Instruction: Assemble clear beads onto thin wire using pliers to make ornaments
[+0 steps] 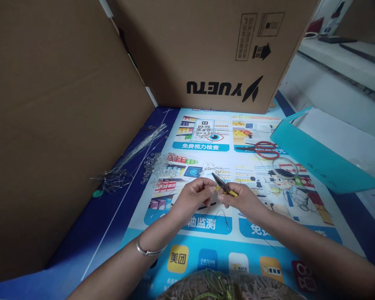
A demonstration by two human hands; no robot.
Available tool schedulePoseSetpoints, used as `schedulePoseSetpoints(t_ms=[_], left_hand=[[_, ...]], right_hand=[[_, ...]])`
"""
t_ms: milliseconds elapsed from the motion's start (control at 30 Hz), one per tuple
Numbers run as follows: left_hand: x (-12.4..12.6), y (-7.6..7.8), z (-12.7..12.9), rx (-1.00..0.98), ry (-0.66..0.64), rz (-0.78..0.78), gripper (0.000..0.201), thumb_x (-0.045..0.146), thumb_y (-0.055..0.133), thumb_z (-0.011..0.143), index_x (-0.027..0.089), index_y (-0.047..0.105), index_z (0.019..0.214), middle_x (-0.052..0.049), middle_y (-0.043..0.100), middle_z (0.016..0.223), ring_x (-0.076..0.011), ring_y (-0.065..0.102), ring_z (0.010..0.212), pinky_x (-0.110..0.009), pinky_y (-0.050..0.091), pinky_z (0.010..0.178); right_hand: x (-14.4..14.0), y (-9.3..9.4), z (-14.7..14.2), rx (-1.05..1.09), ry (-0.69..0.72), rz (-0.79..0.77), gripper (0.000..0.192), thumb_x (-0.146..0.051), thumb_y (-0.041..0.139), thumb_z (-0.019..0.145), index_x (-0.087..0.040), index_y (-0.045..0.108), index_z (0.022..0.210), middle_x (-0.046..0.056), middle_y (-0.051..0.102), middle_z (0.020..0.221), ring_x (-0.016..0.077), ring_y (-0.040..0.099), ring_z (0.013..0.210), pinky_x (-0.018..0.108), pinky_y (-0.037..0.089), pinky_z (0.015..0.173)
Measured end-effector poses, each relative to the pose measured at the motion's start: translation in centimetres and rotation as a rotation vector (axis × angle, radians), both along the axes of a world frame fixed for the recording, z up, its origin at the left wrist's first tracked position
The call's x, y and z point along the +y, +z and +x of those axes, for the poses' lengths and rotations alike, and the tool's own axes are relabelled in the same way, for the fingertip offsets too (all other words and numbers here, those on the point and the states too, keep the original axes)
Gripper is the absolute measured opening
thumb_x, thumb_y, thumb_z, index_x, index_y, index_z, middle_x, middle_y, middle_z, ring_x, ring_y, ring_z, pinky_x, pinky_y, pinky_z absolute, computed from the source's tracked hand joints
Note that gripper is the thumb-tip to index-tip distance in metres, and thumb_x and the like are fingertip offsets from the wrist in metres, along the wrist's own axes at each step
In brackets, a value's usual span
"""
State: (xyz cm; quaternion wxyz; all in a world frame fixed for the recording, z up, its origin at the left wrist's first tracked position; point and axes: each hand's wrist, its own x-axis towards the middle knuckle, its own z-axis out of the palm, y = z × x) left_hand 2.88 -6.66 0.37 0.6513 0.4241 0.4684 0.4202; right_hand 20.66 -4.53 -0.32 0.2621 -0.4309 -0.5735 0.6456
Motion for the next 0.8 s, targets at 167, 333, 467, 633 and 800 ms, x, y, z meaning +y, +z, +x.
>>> schedulePoseSetpoints(t_ms=[167,333,467,633,800], left_hand=[[-0.1,-0.2,0.0,0.131,0.003,0.074,0.019,0.033,0.061,0.076,0.014,0.06,0.08,0.002,0.054,0.061,-0.0076,0.046,0.052,-0.02,0.037,0.05],[0.2,-0.3,-0.6,0.14,0.034,0.097,0.021,0.036,0.056,0.08,0.015,0.055,0.076,0.002,0.054,0.057,-0.0073,0.046,0.049,-0.018,0.034,0.046],[0.9,0.0,-1.8,0.072,0.049,0.073,0.025,0.04,0.051,0.084,0.015,0.052,0.077,-0.002,0.062,0.067,-0.0078,0.05,0.051,-0.018,0.033,0.045],[1.5,-0.1,-2.7,0.048,0.008,0.036,0.026,0.039,0.048,0.086,0.015,0.051,0.077,-0.003,0.064,0.07,-0.0076,0.051,0.052,-0.019,0.031,0.044],[1.6,-0.3,-2.7,0.055,-0.026,0.023,0.027,0.039,0.047,0.087,0.015,0.052,0.076,-0.002,0.063,0.068,-0.0062,0.049,0.048,-0.019,0.03,0.044]], right_hand=[[-0.1,0.0,-0.2,-0.051,0.058,0.052,0.02,-0.038,0.059,0.076,-0.018,0.055,0.075,-0.004,0.053,0.06,0.0106,0.049,0.058,0.024,0.038,0.057],[0.8,0.4,0.7,-0.321,0.137,0.387,0.024,-0.041,0.05,0.082,-0.019,0.058,0.084,0.001,0.059,0.075,0.0151,0.053,0.069,0.027,0.039,0.061],[2.6,0.1,2.4,-0.734,0.099,1.058,0.021,-0.03,0.051,0.082,-0.017,0.059,0.096,0.01,0.061,0.096,0.0245,0.05,0.094,0.039,0.033,0.082],[3.8,-0.4,3.7,-0.966,0.177,1.407,0.02,-0.024,0.048,0.084,-0.019,0.059,0.099,0.009,0.06,0.094,0.0229,0.048,0.09,0.039,0.029,0.08],[3.4,-0.5,4.1,-0.997,0.207,1.567,0.021,-0.02,0.046,0.085,-0.025,0.058,0.1,0.006,0.06,0.093,0.0206,0.048,0.089,0.038,0.028,0.08]])
